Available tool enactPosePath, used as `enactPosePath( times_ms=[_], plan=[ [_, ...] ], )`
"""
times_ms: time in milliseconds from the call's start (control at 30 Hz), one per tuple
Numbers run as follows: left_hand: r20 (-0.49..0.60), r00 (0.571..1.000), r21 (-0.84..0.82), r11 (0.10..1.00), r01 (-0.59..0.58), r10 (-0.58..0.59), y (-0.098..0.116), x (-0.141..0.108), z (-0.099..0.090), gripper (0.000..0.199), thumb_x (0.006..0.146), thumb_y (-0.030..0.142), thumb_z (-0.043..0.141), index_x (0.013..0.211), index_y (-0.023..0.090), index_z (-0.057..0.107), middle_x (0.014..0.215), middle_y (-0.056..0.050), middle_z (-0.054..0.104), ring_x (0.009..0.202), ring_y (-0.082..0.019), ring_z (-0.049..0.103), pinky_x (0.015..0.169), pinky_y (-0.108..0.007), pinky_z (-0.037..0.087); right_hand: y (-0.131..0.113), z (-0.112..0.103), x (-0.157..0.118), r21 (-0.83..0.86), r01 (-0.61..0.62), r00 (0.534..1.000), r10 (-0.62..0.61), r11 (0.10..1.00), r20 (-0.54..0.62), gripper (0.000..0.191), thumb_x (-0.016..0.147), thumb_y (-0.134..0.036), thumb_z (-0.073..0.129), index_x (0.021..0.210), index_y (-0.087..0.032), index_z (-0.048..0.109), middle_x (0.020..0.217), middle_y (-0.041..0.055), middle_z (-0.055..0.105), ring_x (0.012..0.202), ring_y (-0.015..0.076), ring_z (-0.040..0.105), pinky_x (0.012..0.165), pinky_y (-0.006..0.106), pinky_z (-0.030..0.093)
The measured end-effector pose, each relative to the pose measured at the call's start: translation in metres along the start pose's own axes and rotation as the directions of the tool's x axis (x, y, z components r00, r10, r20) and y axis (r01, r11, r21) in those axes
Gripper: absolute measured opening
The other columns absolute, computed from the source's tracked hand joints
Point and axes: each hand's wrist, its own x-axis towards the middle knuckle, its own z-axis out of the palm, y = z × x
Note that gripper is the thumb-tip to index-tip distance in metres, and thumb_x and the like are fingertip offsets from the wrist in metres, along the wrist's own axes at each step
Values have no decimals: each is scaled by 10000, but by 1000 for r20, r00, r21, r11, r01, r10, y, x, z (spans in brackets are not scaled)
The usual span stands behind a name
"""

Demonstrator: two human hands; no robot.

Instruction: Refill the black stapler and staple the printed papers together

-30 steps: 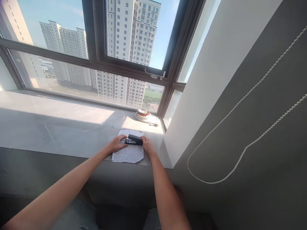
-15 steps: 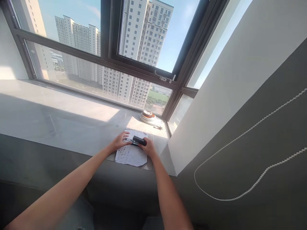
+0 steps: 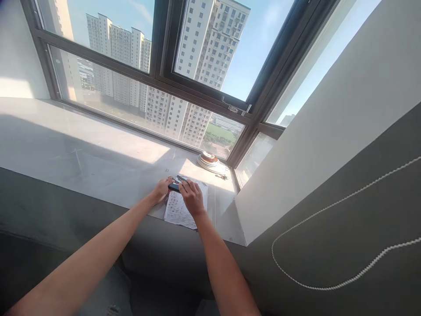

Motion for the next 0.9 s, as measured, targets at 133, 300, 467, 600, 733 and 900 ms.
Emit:
enactPosePath(
  times_ms=[133,300,467,600,733,900],
  plan=[
    [-4,999,3,999,54,-54,-2,2,-1,332,868,473,740,833,163,627,856,-70,694,794,-192,671,660,-281,535,-1,-1,-3,9,-15,1000,14,1000,11,413,980,-13,520,1278,-216,721,1298,89,733,1269,265,611,1034,415,479],
    [73,994,-3,996,85,-84,6,-5,1,264,941,373,699,1026,131,638,930,-126,738,806,-225,745,790,-383,605,11,-9,-17,175,-470,874,484,865,-48,293,945,-125,603,1191,-197,745,1130,104,780,1087,283,685,980,431,480],
    [175,982,139,989,44,-68,15,-14,4,386,897,473,745,1008,110,674,860,-133,752,683,-210,729,644,-348,594,43,-16,-46,352,-804,554,818,479,153,246,801,-395,750,955,-207,785,804,56,766,724,261,667,649,326,463],
    [256,966,235,972,-14,-48,19,-16,5,494,792,602,801,890,126,713,802,-115,750,559,-158,652,488,-275,491,63,-21,-70,386,-847,470,853,364,227,301,744,-473,746,827,-184,757,717,54,718,672,246,631,586,306,419],
    [287,957,288,956,-52,-35,22,-18,7,499,762,629,815,834,144,729,749,-89,733,510,-130,597,427,-238,416,63,-25,-83,382,-844,499,814,377,297,296,717,-486,764,787,-199,741,708,44,714,668,234,632,577,290,408],
    [292,955,327,943,-57,-44,25,-19,6,489,790,640,790,825,156,729,734,-77,719,504,-118,567,418,-225,389,56,-31,-87,348,-857,478,838,380,264,253,730,-453,770,830,-222,757,749,49,739,693,251,667,575,292,424]
  ],
)
